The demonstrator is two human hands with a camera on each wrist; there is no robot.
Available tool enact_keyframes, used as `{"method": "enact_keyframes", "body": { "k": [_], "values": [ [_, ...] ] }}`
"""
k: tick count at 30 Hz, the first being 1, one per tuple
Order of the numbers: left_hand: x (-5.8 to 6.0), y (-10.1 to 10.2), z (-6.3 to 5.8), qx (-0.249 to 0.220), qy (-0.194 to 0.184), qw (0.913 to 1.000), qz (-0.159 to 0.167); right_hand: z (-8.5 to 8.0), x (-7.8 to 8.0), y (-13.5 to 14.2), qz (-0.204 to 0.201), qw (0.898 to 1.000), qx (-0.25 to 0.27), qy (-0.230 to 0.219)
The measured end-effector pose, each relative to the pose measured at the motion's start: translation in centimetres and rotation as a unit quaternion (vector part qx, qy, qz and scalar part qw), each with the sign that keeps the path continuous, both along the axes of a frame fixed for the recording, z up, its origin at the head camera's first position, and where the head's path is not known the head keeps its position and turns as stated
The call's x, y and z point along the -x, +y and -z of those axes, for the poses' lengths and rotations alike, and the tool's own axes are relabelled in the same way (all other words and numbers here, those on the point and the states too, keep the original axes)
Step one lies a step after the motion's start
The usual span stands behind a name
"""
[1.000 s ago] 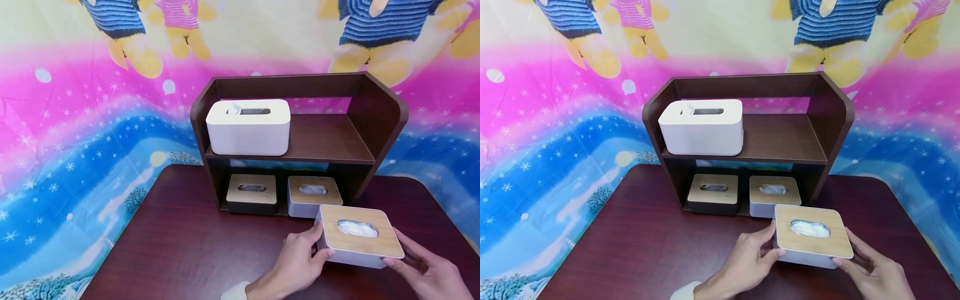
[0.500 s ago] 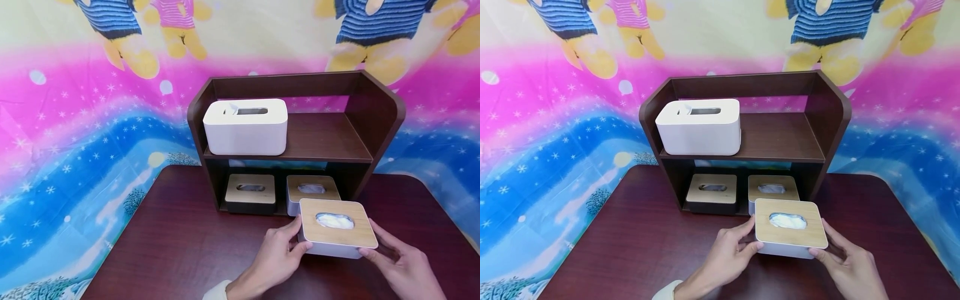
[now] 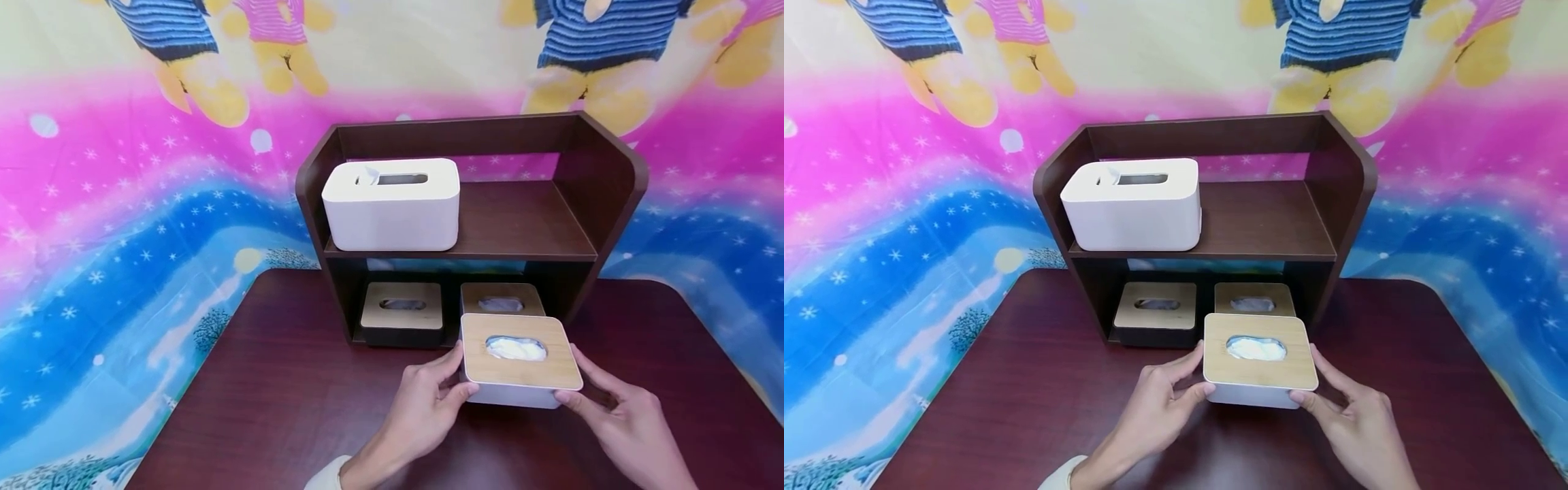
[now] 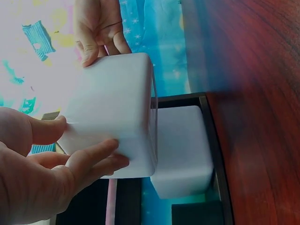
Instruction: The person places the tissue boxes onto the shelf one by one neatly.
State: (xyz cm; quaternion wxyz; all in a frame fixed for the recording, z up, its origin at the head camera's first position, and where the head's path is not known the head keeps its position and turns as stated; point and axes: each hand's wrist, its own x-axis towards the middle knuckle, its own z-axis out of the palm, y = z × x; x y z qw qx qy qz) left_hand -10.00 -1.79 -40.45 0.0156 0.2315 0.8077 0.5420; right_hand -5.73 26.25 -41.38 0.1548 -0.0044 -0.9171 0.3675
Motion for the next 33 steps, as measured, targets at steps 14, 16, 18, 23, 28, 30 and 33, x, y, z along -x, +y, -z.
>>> {"method": "enact_keyframes", "body": {
  "k": [14, 16, 18, 23, 28, 30, 33],
  "values": [
    [0.1, -1.1, -2.0, 0.014, 0.082, 0.9953, -0.050, -2.7, 0.1, -1.8, -0.008, 0.997, -0.004, 0.078],
    [0.1, -1.1, -2.5, 0.009, 0.097, 0.9940, -0.050, -3.3, 0.0, -1.8, -0.005, 0.996, -0.002, 0.093],
    [0.2, -1.0, -3.1, 0.007, 0.111, 0.9926, -0.049, -3.9, 0.0, -1.7, -0.006, 0.994, 0.001, 0.112],
    [0.5, -0.9, -4.9, 0.017, 0.127, 0.9905, -0.050, -5.5, 0.1, -1.4, -0.009, 0.989, 0.003, 0.144],
    [0.7, -0.7, -7.2, 0.036, 0.127, 0.9900, -0.049, -7.2, 0.3, -1.0, -0.005, 0.989, -0.006, 0.148],
    [0.8, -0.6, -8.0, 0.042, 0.129, 0.9896, -0.048, -7.9, 0.3, -0.9, -0.002, 0.988, -0.008, 0.152],
    [0.9, -0.5, -9.0, 0.039, 0.147, 0.9872, -0.047, -8.9, 0.3, -0.8, 0.007, 0.988, -0.011, 0.151]
  ]
}}
